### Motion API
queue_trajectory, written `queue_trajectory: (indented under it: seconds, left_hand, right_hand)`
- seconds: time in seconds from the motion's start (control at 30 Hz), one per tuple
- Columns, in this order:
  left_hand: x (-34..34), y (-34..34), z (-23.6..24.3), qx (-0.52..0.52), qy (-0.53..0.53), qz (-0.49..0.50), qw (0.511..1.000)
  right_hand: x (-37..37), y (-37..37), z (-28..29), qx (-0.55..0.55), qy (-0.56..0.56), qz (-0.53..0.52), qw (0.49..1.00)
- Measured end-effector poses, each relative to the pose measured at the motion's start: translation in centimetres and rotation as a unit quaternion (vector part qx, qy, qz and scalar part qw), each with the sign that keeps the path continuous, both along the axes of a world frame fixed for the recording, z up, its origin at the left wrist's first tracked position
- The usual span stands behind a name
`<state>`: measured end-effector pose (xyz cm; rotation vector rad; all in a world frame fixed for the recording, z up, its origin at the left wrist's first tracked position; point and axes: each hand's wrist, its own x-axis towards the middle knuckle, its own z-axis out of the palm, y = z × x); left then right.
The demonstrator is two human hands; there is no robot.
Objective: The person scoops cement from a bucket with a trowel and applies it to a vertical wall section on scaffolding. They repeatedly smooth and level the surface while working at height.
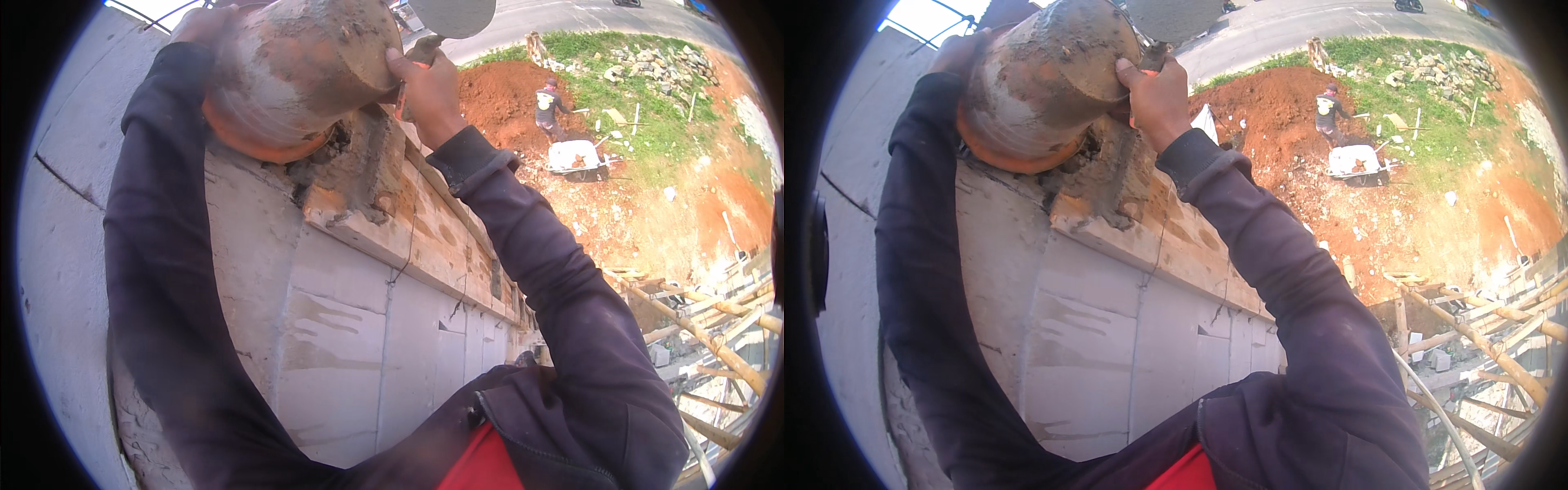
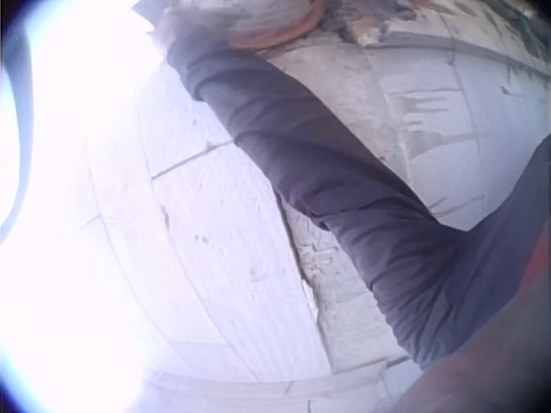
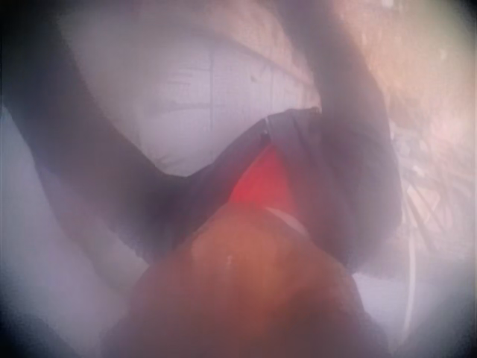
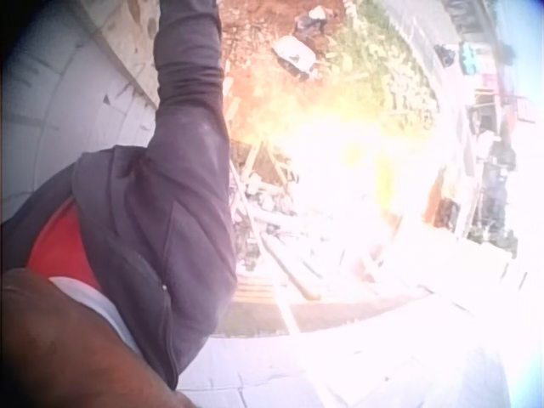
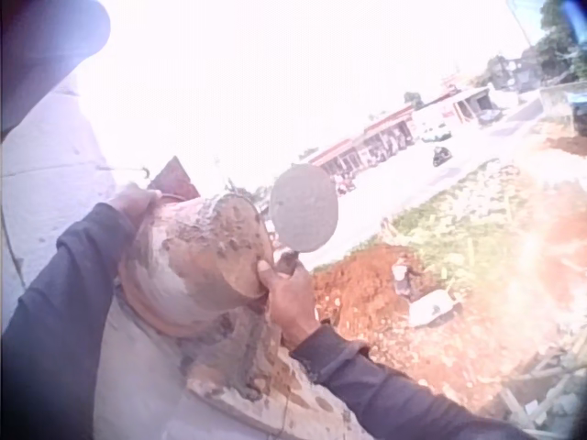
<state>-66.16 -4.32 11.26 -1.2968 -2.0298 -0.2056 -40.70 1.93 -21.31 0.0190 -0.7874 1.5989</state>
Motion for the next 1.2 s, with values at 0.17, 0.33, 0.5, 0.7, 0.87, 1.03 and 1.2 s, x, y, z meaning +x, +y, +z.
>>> queue_trajectory:
  seconds: [0.17, 0.33, 0.5, 0.7, 0.87, 1.03, 1.2]
  left_hand:
    - [2.8, -0.7, -1.5, -0.024, 0.081, 0.017, 0.996]
    - [4.2, -1.6, -2.1, -0.015, 0.107, 0.021, 0.994]
    - [3.2, -2.3, -1.4, -0.146, 0.344, -0.025, 0.927]
    - [5.4, -2.0, -2.3, -0.119, 0.371, -0.071, 0.918]
    - [11.0, -1.5, -3.4, -0.006, -0.076, 0.063, 0.995]
    - [12.1, -2.6, -4.9, -0.062, 0.187, 0.017, 0.980]
    - [9.6, -2.9, -4.0, -0.107, 0.202, 0.058, 0.972]
  right_hand:
    - [0.2, -0.2, 0.0, -0.019, 0.001, 0.016, 1.000]
    - [0.5, -0.8, -0.3, -0.025, -0.021, 0.013, 0.999]
    - [0.4, -0.8, -0.9, -0.041, -0.021, 0.061, 0.997]
    - [-0.3, -1.0, -2.0, -0.054, -0.028, 0.016, 0.998]
    - [-0.1, -0.9, -2.6, -0.065, -0.028, 0.044, 0.996]
    - [0.0, -0.6, -2.4, -0.045, -0.062, 0.036, 0.996]
    - [-0.5, -0.4, -0.3, -0.061, 0.009, 0.040, 0.997]
